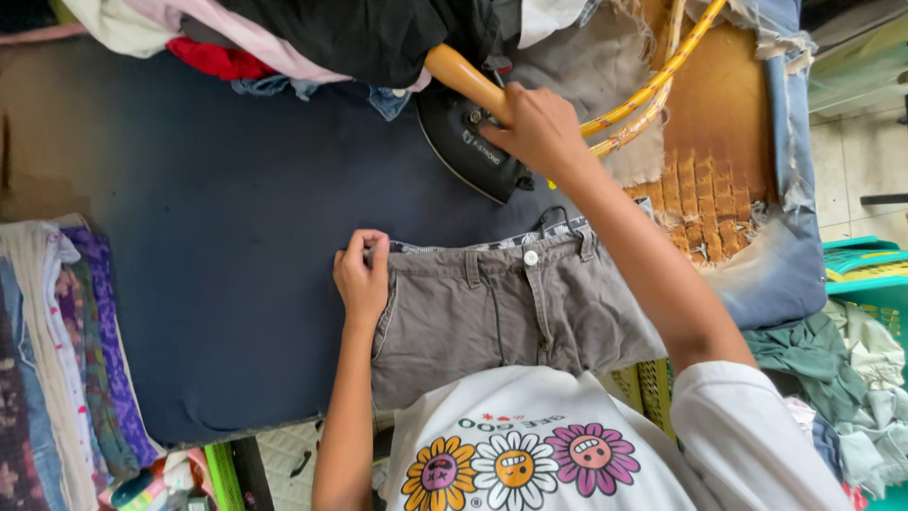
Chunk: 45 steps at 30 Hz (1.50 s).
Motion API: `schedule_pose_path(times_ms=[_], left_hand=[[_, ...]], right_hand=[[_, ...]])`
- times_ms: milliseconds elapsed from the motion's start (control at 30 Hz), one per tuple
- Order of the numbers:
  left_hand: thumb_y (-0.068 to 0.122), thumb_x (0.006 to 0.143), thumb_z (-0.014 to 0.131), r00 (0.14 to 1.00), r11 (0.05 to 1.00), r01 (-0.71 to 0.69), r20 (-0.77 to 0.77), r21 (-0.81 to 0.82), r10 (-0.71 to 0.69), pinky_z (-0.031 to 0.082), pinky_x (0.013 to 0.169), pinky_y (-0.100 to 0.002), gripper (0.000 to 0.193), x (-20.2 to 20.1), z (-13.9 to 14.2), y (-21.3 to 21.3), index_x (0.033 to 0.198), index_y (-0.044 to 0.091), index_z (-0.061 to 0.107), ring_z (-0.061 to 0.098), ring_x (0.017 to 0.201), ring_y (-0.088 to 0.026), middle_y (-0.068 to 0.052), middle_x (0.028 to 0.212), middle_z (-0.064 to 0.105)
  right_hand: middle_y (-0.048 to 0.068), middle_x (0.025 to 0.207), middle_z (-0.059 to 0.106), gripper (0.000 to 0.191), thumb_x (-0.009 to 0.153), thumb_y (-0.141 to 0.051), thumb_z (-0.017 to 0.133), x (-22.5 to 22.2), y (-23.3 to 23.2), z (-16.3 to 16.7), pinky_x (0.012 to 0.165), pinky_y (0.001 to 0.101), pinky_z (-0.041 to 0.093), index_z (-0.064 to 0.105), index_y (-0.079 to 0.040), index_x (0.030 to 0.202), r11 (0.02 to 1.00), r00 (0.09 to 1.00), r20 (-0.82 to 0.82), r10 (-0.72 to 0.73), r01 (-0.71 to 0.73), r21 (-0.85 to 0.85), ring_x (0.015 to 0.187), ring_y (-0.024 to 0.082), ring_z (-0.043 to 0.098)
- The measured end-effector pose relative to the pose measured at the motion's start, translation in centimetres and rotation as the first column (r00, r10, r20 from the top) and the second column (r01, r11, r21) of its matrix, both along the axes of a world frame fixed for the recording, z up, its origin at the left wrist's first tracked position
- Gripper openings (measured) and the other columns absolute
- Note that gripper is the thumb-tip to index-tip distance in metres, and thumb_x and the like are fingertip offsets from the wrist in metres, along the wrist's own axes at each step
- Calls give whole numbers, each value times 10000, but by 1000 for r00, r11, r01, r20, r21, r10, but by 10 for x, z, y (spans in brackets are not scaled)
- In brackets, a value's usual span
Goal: The person irons a white shirt on a padded ironing table, then folds it and sets it aside. They pick up gray shorts, turn them right-side out, spread them flat, and iron them. They then lay out a black t-shirt, iron it, and fold it in half on the table.
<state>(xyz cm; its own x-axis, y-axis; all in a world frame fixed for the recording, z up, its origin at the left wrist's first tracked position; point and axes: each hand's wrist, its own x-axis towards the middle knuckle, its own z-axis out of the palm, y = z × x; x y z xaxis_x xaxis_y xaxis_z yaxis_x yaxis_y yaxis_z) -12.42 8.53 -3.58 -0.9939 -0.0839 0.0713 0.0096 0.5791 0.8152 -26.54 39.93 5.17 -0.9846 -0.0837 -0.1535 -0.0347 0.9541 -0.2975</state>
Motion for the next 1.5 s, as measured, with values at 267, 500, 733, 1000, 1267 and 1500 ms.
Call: schedule_pose_path(times_ms=[267, 500, 733, 1000, 1267, 1500], left_hand=[[179, 963, 658, 994, 993, 94, 54, 76, -99, 496, 782, -358, 190, 7, 6, -17, 1131, 98, 697, 611, 819, -217, -53, 887, 700], [153, 1005, 631, 995, 995, 95, 25, 42, -96, 488, 779, -360, 148, 4, -1, -12, 1126, 121, 710, 577, 816, -216, -43, 845, 672], [124, 1022, 633, 997, 995, 76, -33, 70, -73, 483, 760, -346, 140, 9, -8, -14, 1139, 76, 693, 571, 791, -196, -54, 852, 652], [117, 1032, 611, 994, 923, 26, 84, 383, -62, 500, 744, -245, 212, 4, 17, -16, 1215, 10, 617, 607, 825, -78, -26, 956, 677], [193, 1025, 559, 969, 938, 130, -159, -322, -189, 348, 1135, -484, 421, 76, 45, -24, 1426, 63, 555, 531, 1355, -342, -138, 1475, 555], [356, 1088, 399, 992, 953, -78, -121, -293, 44, 20, 1247, -607, 630, 86, 34, -58, 1616, 21, 328, 142, 1588, -409, -222, 1697, 235]], right_hand=[[185, 821, 703, 380, 822, -326, 775, 13, 79, 19, 734, 490, 532, 761, -102, 1128, 991, 998, -36, 52, -55, -118, 799, 395, 677], [85, 710, 688, 572, 725, -349, 799, 152, 168, 61, 637, 431, 539, 731, -292, 1290, 923, 936, -47, 348, -333, 194, 664, 309, 691], [118, 796, 729, 763, 733, -368, 784, 205, 197, 2, 653, 454, 544, 622, -277, 1474, 971, 997, 74, 26, -43, 234, 714, 345, 699], [67, 846, 749, 356, 800, -322, 698, 179, 187, -28, 672, 465, 547, 760, -276, 1148, 902, 968, 81, 236, -249, 353, 761, 321, 722], [153, 782, 709, 298, 864, -372, 723, 136, 124, 18, 680, 487, 551, 793, -239, 1122, 977, 999, -16, -28, 31, 211, 729, 377, 703], [72, 694, 711, 181, 862, -240, 658, 139, -43, 17, 592, 444, 547, 722, -173, 1018, 746, 766, -53, 640, -604, 282, 645, 285, 717]])
